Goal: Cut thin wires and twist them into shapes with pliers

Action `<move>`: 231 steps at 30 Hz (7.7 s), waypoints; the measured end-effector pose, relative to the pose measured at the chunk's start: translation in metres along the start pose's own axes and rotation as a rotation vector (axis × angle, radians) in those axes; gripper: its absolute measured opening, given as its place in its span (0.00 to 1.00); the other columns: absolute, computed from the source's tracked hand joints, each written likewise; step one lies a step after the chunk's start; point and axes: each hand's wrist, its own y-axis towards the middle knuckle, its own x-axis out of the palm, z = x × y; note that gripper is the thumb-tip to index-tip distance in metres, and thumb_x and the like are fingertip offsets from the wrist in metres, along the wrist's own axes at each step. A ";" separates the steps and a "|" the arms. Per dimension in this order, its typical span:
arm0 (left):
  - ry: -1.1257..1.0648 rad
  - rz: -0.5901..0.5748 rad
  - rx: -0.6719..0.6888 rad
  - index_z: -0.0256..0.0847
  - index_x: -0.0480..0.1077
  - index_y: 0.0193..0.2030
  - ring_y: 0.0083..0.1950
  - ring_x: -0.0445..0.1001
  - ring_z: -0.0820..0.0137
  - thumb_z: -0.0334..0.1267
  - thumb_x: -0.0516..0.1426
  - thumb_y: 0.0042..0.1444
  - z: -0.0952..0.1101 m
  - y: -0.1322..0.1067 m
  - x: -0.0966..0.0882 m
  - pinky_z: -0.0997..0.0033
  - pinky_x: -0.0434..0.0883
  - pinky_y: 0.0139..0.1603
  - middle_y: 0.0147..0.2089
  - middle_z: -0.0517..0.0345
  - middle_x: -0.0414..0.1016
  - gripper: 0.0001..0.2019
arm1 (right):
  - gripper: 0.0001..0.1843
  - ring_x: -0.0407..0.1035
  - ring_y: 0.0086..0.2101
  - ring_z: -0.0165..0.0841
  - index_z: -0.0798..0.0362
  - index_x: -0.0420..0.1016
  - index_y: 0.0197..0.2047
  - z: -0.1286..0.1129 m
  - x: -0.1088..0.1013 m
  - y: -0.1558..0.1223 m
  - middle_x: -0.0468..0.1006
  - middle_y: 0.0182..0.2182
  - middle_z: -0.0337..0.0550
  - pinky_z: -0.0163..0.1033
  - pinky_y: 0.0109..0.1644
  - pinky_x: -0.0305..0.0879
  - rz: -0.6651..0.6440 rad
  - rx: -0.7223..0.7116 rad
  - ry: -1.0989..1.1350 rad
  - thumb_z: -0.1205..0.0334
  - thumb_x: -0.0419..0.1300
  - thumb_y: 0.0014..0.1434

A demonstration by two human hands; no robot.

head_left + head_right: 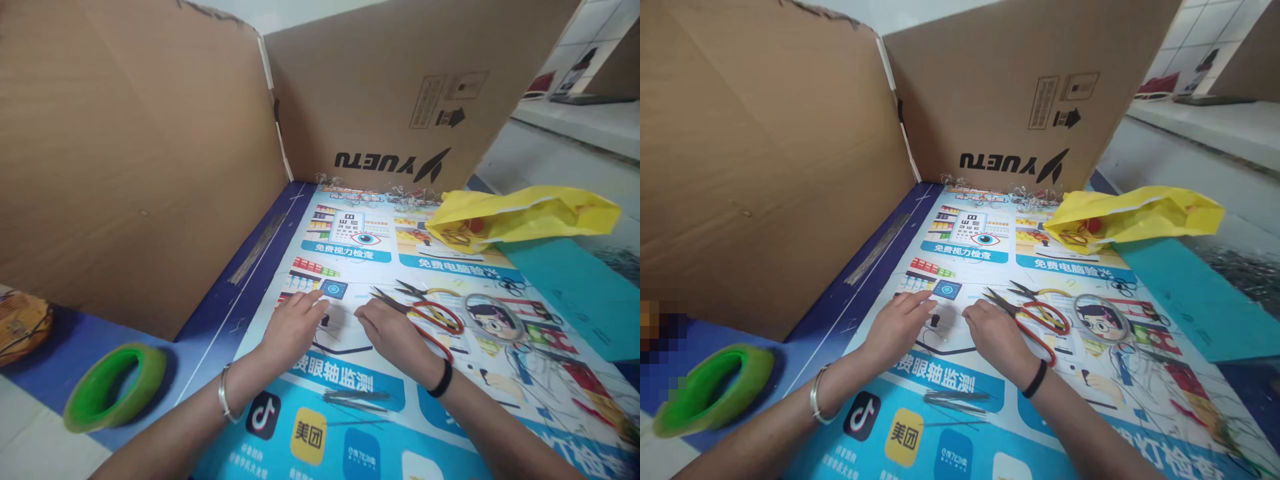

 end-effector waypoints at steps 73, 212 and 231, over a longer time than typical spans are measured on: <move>-0.830 -0.127 -0.222 0.42 0.75 0.31 0.34 0.71 0.71 0.31 0.54 0.51 0.021 0.063 0.026 0.72 0.67 0.36 0.30 0.60 0.75 0.08 | 0.03 0.66 0.27 0.30 0.53 0.72 0.29 0.014 0.011 0.003 0.72 0.26 0.38 0.35 0.31 0.62 0.176 0.416 0.623 0.68 0.57 0.50; -0.868 -0.078 -0.228 0.41 0.73 0.31 0.35 0.72 0.71 0.31 0.55 0.50 0.024 0.061 0.025 0.72 0.67 0.37 0.32 0.60 0.76 0.06 | 0.09 0.65 0.25 0.27 0.55 0.71 0.33 0.007 -0.006 0.006 0.71 0.25 0.36 0.35 0.31 0.63 0.023 0.537 1.046 0.58 0.59 0.50; -1.569 -0.186 -0.479 0.37 0.68 0.31 0.26 0.67 0.77 0.37 0.58 0.49 0.029 0.060 0.035 0.74 0.67 0.31 0.26 0.62 0.70 0.06 | 0.10 0.64 0.26 0.26 0.55 0.69 0.31 -0.004 0.006 0.004 0.70 0.24 0.35 0.34 0.33 0.61 0.203 0.546 1.365 0.58 0.63 0.50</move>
